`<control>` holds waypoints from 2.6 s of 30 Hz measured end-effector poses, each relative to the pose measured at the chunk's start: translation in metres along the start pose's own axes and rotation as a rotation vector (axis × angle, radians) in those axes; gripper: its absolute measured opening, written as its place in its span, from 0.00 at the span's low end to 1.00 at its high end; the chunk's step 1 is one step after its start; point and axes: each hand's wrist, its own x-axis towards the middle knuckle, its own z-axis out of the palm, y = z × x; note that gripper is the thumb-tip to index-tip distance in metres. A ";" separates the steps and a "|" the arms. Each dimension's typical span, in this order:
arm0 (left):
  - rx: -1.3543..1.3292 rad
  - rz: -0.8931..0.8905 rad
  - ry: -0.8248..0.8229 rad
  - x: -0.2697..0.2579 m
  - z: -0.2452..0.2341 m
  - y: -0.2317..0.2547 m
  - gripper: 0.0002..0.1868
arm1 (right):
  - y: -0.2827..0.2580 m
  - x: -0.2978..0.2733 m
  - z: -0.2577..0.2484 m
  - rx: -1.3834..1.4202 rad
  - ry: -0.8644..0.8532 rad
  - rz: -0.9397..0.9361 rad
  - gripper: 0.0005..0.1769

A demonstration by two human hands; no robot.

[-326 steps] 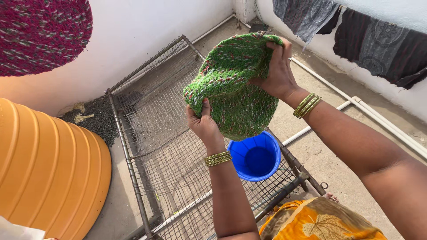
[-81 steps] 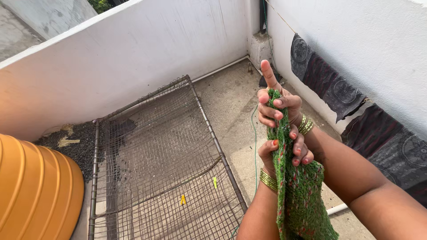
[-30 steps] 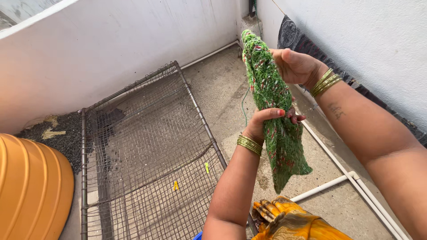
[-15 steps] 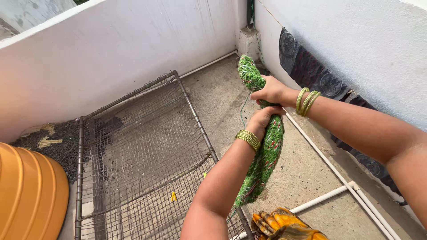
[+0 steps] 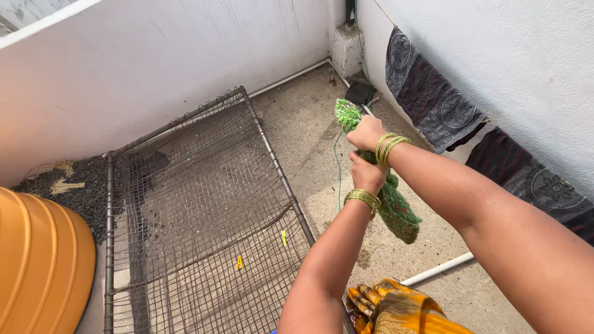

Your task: The person wrings out a pink mat and a green mat by hand over a blue bucket and shakes them out.

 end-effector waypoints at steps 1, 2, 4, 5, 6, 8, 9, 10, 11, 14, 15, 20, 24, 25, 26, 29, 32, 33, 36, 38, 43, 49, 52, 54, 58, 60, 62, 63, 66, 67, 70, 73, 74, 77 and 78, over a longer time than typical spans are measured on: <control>-0.167 0.069 -0.011 -0.013 -0.015 0.005 0.51 | 0.001 0.002 -0.003 0.002 -0.005 0.003 0.23; -0.164 0.064 -0.013 -0.030 -0.028 0.009 0.51 | 0.002 0.005 -0.007 0.118 -0.022 0.085 0.24; -0.224 0.315 -0.028 -0.057 -0.051 0.020 0.58 | -0.004 0.012 -0.019 0.236 -0.028 0.166 0.26; -0.227 0.307 -0.029 -0.063 -0.055 0.027 0.58 | -0.006 0.012 -0.019 0.533 -0.058 0.225 0.29; -0.128 0.222 0.031 -0.062 -0.057 0.033 0.58 | -0.008 0.009 -0.018 0.831 -0.087 0.283 0.33; -0.029 0.132 0.091 -0.054 -0.063 0.033 0.57 | -0.012 0.003 -0.022 0.998 -0.123 0.329 0.34; -0.055 0.141 0.049 -0.043 -0.067 0.029 0.47 | -0.016 0.002 -0.025 1.174 -0.155 0.365 0.35; -0.080 0.150 0.008 -0.034 -0.071 0.023 0.38 | -0.014 0.002 -0.032 1.174 -0.158 0.361 0.35; -0.076 0.153 0.012 -0.024 -0.078 0.017 0.38 | -0.008 0.002 -0.046 1.242 -0.384 0.211 0.35; -0.675 0.278 -0.409 -0.009 -0.102 0.002 0.35 | 0.025 -0.006 -0.086 1.296 -0.767 -0.167 0.36; -0.848 0.252 -0.543 -0.011 -0.109 -0.003 0.35 | 0.037 -0.015 -0.096 1.288 -0.915 -0.384 0.37; -1.427 0.217 -1.100 -0.053 -0.080 0.013 0.33 | -0.003 -0.081 -0.048 1.613 -1.331 -0.686 0.51; -1.577 0.076 -1.389 -0.101 -0.095 0.046 0.44 | -0.021 -0.124 -0.058 1.841 -1.449 -1.082 0.58; -1.497 0.030 -1.374 -0.113 -0.110 0.052 0.48 | -0.012 -0.134 -0.067 1.858 -1.369 -1.070 0.50; -1.497 0.029 -1.370 -0.120 -0.127 0.056 0.48 | -0.009 -0.139 -0.073 1.872 -1.287 -1.058 0.43; -1.204 0.236 -1.353 -0.137 -0.152 0.061 0.56 | 0.004 -0.145 -0.084 1.859 -1.195 -0.793 0.42; -0.813 0.100 -0.810 -0.130 -0.135 0.058 0.32 | 0.011 -0.117 -0.081 1.587 -0.917 -0.373 0.33; -0.851 -0.036 -0.719 -0.117 -0.121 0.055 0.26 | 0.009 -0.098 -0.071 1.438 -0.821 -0.268 0.30; -0.878 -0.233 -0.558 -0.085 -0.075 0.036 0.20 | 0.011 -0.051 -0.031 0.845 -0.453 -0.152 0.24; -0.873 -0.292 -0.487 -0.057 -0.047 0.020 0.19 | 0.012 -0.021 -0.009 0.592 -0.369 -0.198 0.23; -0.717 -0.342 -0.239 -0.019 0.020 -0.034 0.21 | 0.037 -0.003 0.025 0.112 -0.093 -0.254 0.35; -0.361 -0.279 0.124 -0.009 0.053 -0.041 0.45 | 0.030 -0.014 0.032 0.025 -0.054 -0.072 0.30; -0.005 -0.208 0.066 -0.034 0.031 -0.031 0.50 | 0.027 -0.014 0.022 0.057 0.056 -0.014 0.36; -0.087 -0.084 -0.008 -0.051 0.003 -0.026 0.50 | 0.030 -0.011 0.013 0.224 0.083 0.029 0.30; -0.124 0.195 -0.107 -0.074 -0.036 0.004 0.57 | 0.023 -0.002 -0.009 0.626 -0.127 0.065 0.22; -0.401 0.123 -0.218 -0.075 -0.048 0.020 0.50 | 0.016 -0.004 -0.024 0.976 -0.433 0.122 0.26; -0.674 0.071 -0.318 -0.069 -0.063 0.028 0.44 | 0.021 -0.004 -0.063 1.093 -0.539 0.058 0.33; -0.835 0.098 -0.421 -0.066 -0.072 0.029 0.39 | 0.022 -0.006 -0.081 1.204 -0.655 -0.006 0.40; -1.192 0.135 -0.647 -0.070 -0.090 0.034 0.33 | 0.032 -0.042 -0.103 1.627 -0.912 -0.311 0.54; -1.392 0.129 -0.777 -0.075 -0.092 0.036 0.33 | 0.025 -0.057 -0.096 1.627 -0.914 -0.316 0.54; -1.638 -0.035 -1.044 -0.091 -0.089 0.050 0.32 | -0.001 -0.106 -0.078 1.782 -1.332 -0.444 0.63; -1.415 0.026 -1.074 -0.098 -0.107 0.051 0.31 | -0.011 -0.124 -0.082 1.912 -1.202 -0.461 0.61; -1.406 0.029 -1.078 -0.094 -0.112 0.053 0.31 | -0.009 -0.120 -0.087 1.722 -1.108 -0.455 0.60; -1.015 -0.055 -0.822 -0.087 -0.115 0.050 0.31 | -0.004 -0.096 -0.084 1.305 -0.865 -0.402 0.54; -0.965 -0.137 -0.787 -0.078 -0.112 0.048 0.25 | -0.001 -0.089 -0.077 1.078 -0.715 -0.362 0.47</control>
